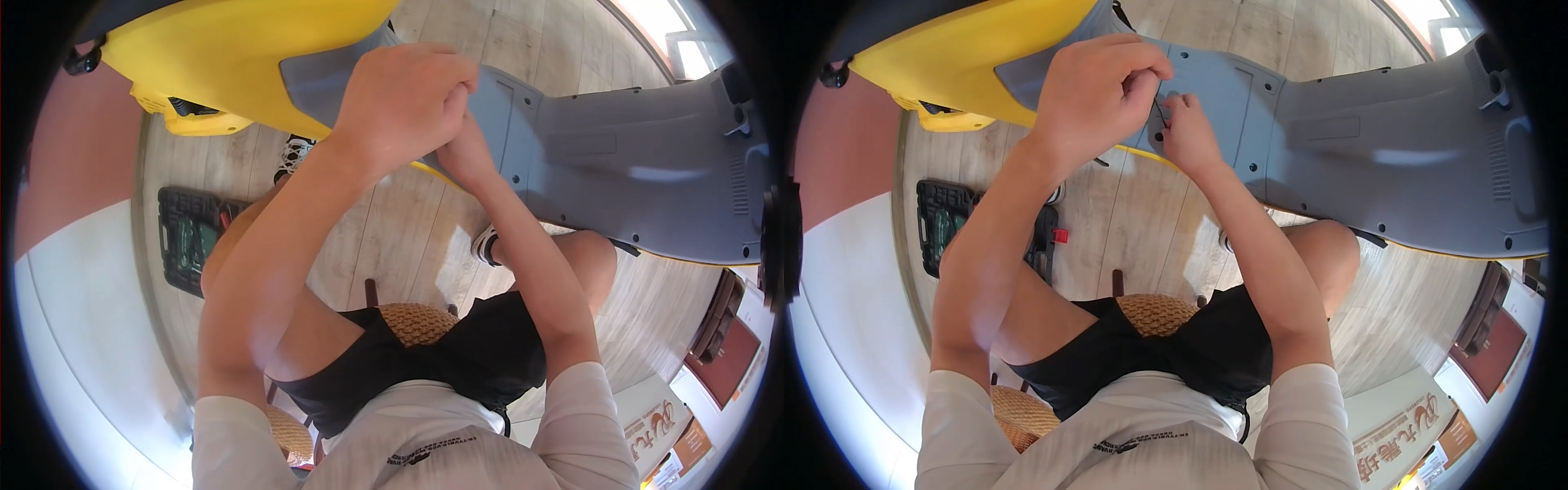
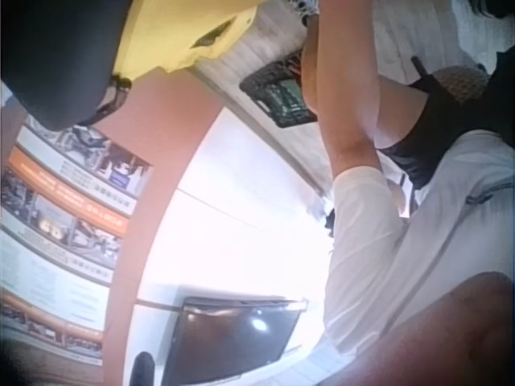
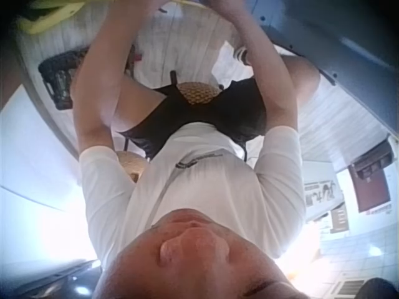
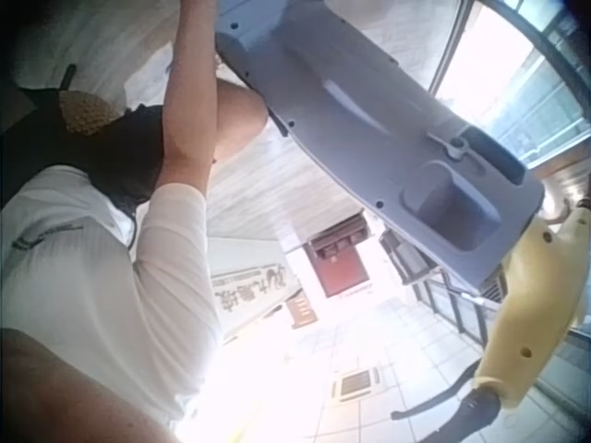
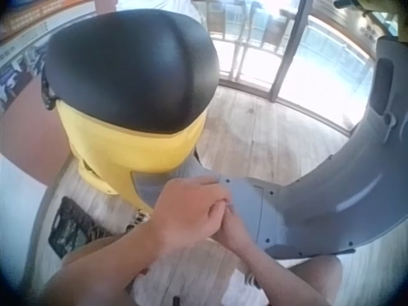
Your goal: Using an Allen key set to tighten or remove screws on a scooter panel.
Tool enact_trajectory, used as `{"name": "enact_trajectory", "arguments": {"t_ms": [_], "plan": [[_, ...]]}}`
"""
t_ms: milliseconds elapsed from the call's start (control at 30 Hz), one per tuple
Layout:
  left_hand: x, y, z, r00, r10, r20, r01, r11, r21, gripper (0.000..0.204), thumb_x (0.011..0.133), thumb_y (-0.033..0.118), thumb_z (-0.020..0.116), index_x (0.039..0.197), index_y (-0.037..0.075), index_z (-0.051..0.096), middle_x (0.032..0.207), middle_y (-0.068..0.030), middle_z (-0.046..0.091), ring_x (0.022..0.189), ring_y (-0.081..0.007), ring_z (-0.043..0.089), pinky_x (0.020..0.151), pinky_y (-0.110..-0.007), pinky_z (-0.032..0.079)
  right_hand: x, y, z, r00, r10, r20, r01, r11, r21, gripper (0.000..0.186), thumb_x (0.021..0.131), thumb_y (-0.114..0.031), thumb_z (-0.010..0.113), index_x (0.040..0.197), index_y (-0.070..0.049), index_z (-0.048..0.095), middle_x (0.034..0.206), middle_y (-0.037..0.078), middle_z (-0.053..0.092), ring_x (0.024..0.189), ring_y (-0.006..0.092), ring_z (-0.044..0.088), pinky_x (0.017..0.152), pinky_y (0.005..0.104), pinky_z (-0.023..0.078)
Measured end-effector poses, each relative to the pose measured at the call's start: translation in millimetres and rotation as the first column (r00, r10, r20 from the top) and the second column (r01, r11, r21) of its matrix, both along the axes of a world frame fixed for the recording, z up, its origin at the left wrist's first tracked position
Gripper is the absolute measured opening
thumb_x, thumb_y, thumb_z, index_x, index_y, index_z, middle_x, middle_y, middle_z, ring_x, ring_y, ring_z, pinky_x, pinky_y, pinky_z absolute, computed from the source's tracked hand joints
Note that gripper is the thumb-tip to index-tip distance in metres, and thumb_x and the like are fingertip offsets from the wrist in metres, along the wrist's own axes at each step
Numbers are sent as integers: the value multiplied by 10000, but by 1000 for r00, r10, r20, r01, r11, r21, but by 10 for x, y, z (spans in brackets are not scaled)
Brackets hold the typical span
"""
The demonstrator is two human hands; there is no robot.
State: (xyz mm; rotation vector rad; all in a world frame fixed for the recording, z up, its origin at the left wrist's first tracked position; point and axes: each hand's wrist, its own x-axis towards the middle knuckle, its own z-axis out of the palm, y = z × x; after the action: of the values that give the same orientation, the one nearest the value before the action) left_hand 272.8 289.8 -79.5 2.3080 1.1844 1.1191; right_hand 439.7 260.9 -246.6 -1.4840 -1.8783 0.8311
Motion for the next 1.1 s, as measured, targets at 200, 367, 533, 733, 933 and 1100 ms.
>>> {"name": "enact_trajectory", "arguments": {"t_ms": [200,367,533,733,933,1100], "plan": [[1,0,9,1000,0,-8,0,999,-44,115,786,22,608,799,82,704,738,-63,666,616,-241,629,582,-330,498,57,-35,187,967,149,208,-116,980,-161,114,763,-34,606,816,-34,708,901,175,665,859,374,644,756,445,522],[-4,10,22,1000,13,-22,-14,999,-34,113,783,24,612,795,86,705,727,-63,661,595,-240,623,568,-329,495,-14,-67,250,947,192,257,-159,977,-142,133,779,-43,586,824,-49,711,890,157,667,853,371,647,752,449,523],[-18,-8,40,1000,13,-11,-13,999,-38,116,785,25,612,804,86,710,734,-66,665,601,-234,627,571,-328,495,-22,-109,296,956,83,282,-54,992,-111,149,797,-41,583,879,-48,708,900,153,672,858,370,649,756,445,526],[-101,28,-224,994,-16,-107,-7,979,-205,121,796,59,635,864,76,733,801,-98,697,677,-275,662,646,-380,522,288,-145,690,969,-96,229,107,994,-32,129,813,-76,606,891,-40,702,866,161,690,816,364,671,737,430,540],[-47,4,-868,828,-354,-434,-46,729,-683,194,808,163,701,955,43,741,949,-134,735,899,-329,681,830,-417,544,393,-974,398,903,420,89,-299,765,-570,141,811,-142,642,883,-37,703,787,160,706,773,333,700,714,407,554],[40,-148,-710,709,-343,-616,-94,819,-566,276,831,206,717,1057,50,700,1006,-137,709,968,-331,662,821,-433,538,395,-1619,-685,740,613,277,-290,662,-691,222,806,-166,671,936,13,689,948,203,704,881,385,680,827,464,555]]}}
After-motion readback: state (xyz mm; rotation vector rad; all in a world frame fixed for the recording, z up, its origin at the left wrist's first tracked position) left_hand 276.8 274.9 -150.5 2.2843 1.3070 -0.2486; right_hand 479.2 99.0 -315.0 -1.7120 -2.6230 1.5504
